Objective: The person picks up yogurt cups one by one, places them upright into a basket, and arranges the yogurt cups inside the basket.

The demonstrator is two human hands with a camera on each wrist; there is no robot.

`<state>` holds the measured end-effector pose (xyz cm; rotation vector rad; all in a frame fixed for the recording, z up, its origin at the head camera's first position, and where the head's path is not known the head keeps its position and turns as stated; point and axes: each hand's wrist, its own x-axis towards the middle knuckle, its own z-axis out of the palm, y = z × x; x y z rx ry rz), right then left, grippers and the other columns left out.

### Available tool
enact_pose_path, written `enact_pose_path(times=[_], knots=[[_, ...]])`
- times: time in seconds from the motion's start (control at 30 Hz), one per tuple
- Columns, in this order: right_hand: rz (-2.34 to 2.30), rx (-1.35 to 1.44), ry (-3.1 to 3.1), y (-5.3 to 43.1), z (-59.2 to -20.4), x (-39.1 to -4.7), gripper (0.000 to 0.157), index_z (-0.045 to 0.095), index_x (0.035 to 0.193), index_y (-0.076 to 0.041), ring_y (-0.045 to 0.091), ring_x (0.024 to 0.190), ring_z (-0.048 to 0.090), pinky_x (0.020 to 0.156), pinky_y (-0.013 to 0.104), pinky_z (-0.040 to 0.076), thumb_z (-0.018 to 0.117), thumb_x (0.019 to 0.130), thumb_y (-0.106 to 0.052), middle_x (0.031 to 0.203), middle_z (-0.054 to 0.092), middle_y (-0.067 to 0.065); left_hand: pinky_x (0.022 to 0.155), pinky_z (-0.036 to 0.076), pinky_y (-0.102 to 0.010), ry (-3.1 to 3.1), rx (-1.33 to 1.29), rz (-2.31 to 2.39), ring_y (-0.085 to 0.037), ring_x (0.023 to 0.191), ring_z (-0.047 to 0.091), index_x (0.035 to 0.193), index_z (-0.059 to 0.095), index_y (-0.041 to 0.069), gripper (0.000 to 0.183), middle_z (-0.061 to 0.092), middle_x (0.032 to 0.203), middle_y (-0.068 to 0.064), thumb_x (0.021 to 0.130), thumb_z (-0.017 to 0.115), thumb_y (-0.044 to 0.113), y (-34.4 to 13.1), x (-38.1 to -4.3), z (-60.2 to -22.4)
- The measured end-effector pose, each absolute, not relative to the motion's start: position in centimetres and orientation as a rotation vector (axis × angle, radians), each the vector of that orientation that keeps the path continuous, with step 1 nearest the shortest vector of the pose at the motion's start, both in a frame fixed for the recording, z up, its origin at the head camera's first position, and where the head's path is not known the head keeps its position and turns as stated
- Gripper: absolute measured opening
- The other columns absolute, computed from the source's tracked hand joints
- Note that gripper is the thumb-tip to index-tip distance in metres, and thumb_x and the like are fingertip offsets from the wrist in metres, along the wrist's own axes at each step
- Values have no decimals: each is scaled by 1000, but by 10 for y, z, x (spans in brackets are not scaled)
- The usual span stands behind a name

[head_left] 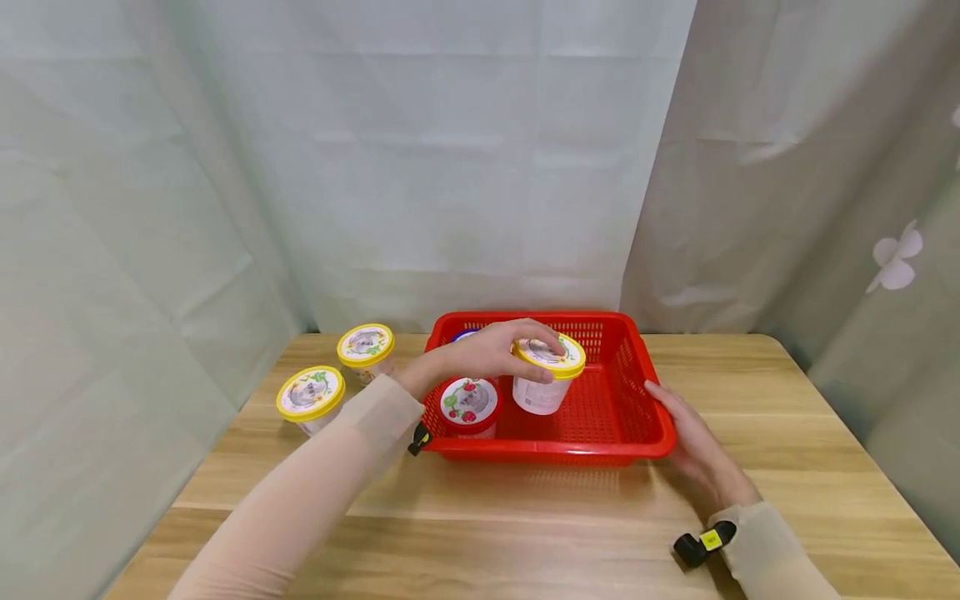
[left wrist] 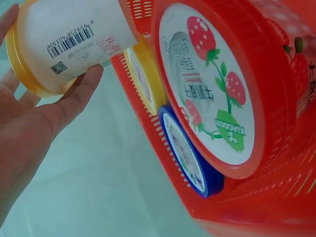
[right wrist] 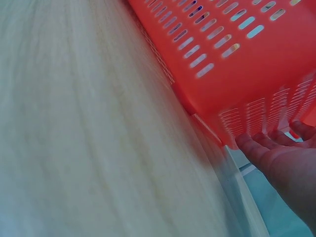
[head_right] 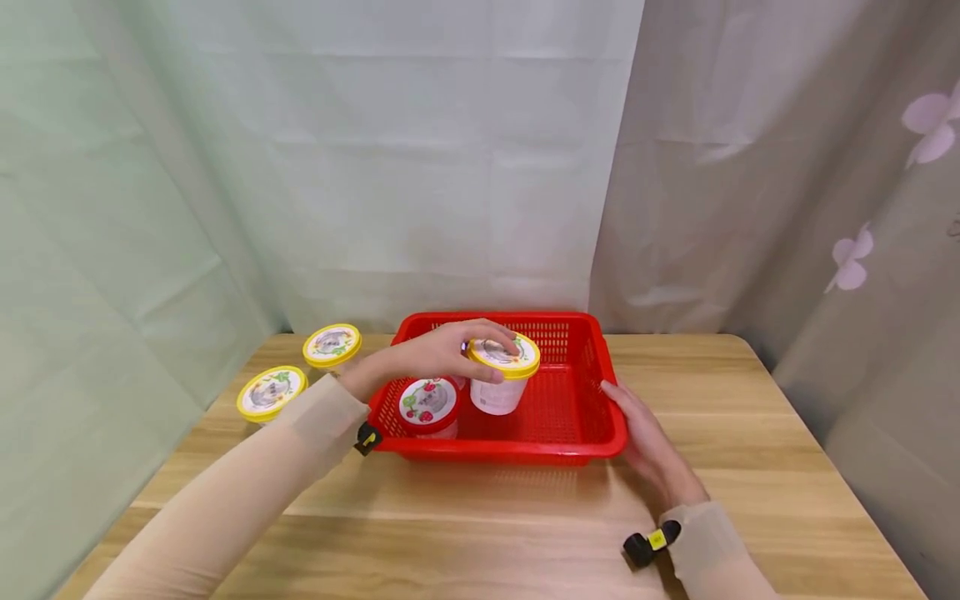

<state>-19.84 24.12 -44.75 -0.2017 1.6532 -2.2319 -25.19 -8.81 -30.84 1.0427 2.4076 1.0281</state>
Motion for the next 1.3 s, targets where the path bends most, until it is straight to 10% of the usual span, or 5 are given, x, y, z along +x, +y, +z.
enact_pose_path(times=[1.3], knots=[[-2244,-223,1620,242,-451,-199,44,32,150,-15,21,109,66,90,37,60,38,113,-40,126,62,4,90,53,-22,2194,1056,596,-11,116,52,119,75,19,30,63,127,5,90,82,15,-56,-249,-330]])
